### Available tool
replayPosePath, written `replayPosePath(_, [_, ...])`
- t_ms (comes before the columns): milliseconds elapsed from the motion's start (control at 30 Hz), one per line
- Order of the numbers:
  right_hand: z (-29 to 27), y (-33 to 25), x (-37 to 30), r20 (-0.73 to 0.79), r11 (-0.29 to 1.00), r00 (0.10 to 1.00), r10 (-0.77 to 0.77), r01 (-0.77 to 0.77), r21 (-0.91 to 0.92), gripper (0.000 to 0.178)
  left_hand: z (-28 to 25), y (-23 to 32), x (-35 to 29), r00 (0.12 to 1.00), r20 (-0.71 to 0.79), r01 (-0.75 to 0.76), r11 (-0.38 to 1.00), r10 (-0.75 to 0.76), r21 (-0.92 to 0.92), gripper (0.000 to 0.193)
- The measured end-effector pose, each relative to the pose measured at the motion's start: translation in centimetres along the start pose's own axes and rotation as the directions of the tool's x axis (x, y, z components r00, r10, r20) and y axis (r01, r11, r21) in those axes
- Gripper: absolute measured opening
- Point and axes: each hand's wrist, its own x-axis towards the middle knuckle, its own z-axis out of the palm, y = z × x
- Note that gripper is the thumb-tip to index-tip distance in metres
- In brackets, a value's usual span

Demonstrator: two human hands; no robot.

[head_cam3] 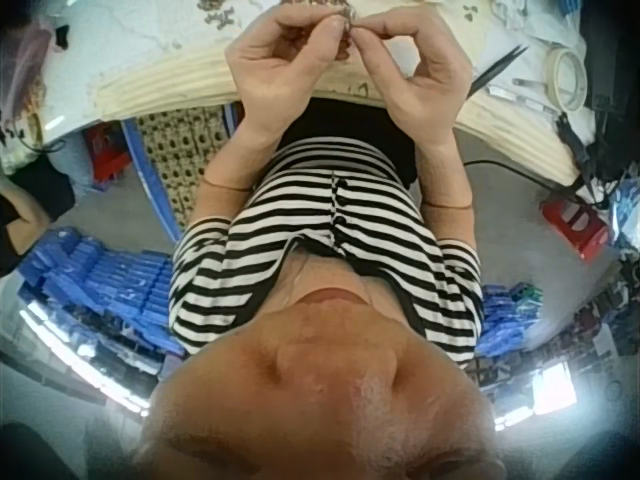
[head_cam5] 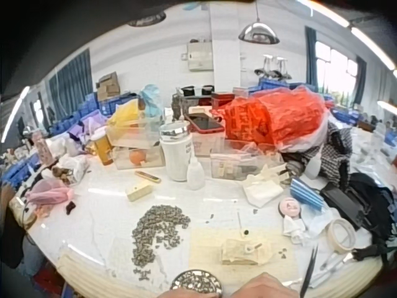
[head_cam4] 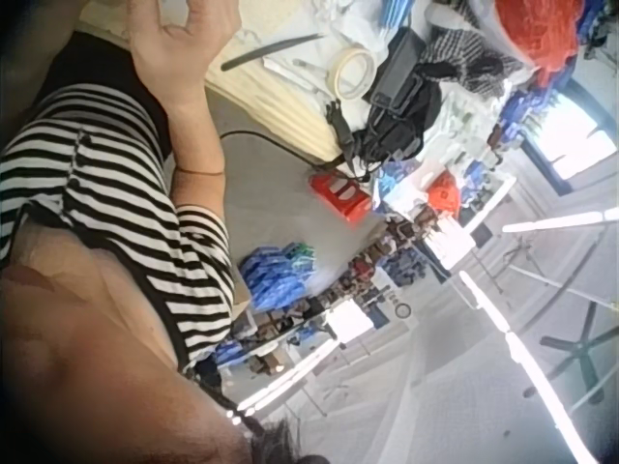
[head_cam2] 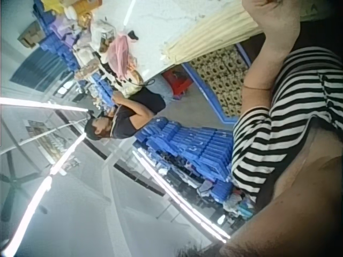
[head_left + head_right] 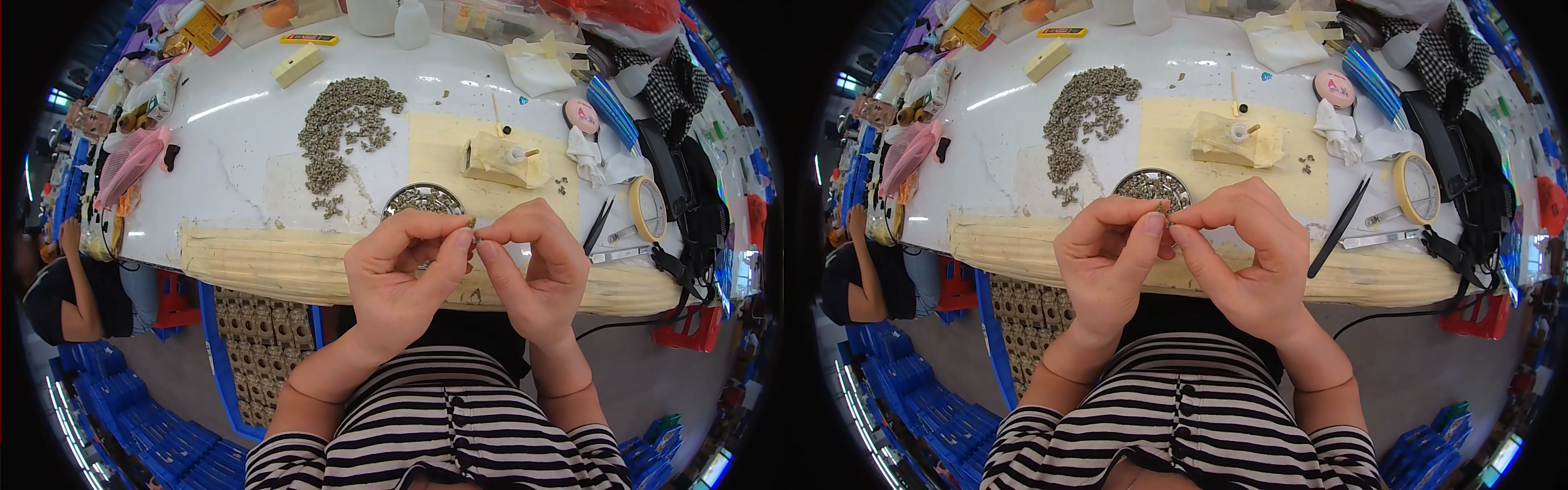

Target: The person picks up small components from a metal dish and a white surface, attaching them to a small yellow electronic assembly piece. The person handles the components one at a time, fitting them into the assembly and setting the piece back down on the work surface.

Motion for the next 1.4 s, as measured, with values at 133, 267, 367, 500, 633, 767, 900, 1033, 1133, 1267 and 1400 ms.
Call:
replayPosePath(133, [-0.3, -0.1, 0.2, -0.029, 1.0, 1.0, 0.001, -0.002, -0.022, 0.011, -0.1, -0.6, 0.0, 0.99, -0.037, -0.126, 0.969, 0.136, 0.211, 0.016])
replayPosePath(267, [-0.2, -0.1, 0.2, -0.028, 0.998, 0.999, -0.028, 0.026, -0.064, 0.011, 0.1, -1.0, 0.4, 0.928, 0.033, -0.347, 0.833, 0.37, 0.432, 0.019])
replayPosePath(367, [-0.2, -0.2, 0.2, -0.027, 0.997, 0.999, -0.026, 0.024, -0.07, 0.012, 0.2, -0.9, 0.6, 0.886, 0.082, -0.43, 0.744, 0.456, 0.512, 0.021])
replayPosePath(500, [-0.3, -0.2, 0.2, -0.023, 0.996, 0.999, -0.042, 0.04, -0.082, 0.012, 0.2, -0.7, 1.0, 0.829, 0.153, -0.512, 0.618, 0.538, 0.596, 0.024])
replayPosePath(633, [-0.4, -0.1, 0.2, -0.023, 0.994, 0.998, -0.06, 0.057, -0.097, 0.013, 0.2, -0.6, 0.9, 0.785, 0.224, -0.56, 0.508, 0.578, 0.654, 0.026])
replayPosePath(767, [-0.3, 0.0, 0.1, -0.027, 0.99, 0.996, -0.086, 0.082, -0.112, 0.013, 0.3, -0.5, 0.9, 0.759, 0.261, -0.578, 0.432, 0.596, 0.692, 0.028])
replayPosePath(900, [-0.3, 0.1, 0.0, -0.029, 0.99, 0.996, -0.086, 0.082, -0.113, 0.013, 0.3, -0.6, 0.8, 0.756, 0.266, -0.582, 0.428, 0.598, 0.691, 0.028])
replayPosePath(1033, [-0.3, 0.2, 0.0, -0.034, 0.994, 0.997, -0.067, 0.063, -0.088, 0.013, 0.4, -0.5, 0.8, 0.769, 0.253, -0.576, 0.465, 0.587, 0.672, 0.027])
replayPosePath(1133, [-0.3, 0.2, -0.1, -0.036, 0.997, 0.998, -0.042, 0.04, -0.059, 0.012, 0.2, -0.6, 0.9, 0.767, 0.257, -0.585, 0.475, 0.588, 0.658, 0.026])
replayPosePath(1267, [-0.2, 0.2, -0.2, -0.023, 1.0, 1.0, 0.006, -0.006, -0.008, 0.011, 0.4, -0.7, 1.0, 0.784, 0.202, -0.559, 0.527, 0.587, 0.64, 0.026])
replayPosePath(1400, [-0.2, 0.3, -0.4, -0.014, 0.996, 0.998, 0.06, -0.059, 0.062, 0.01, 0.4, -0.6, 0.8, 0.82, 0.17, -0.519, 0.587, 0.546, 0.621, 0.024])
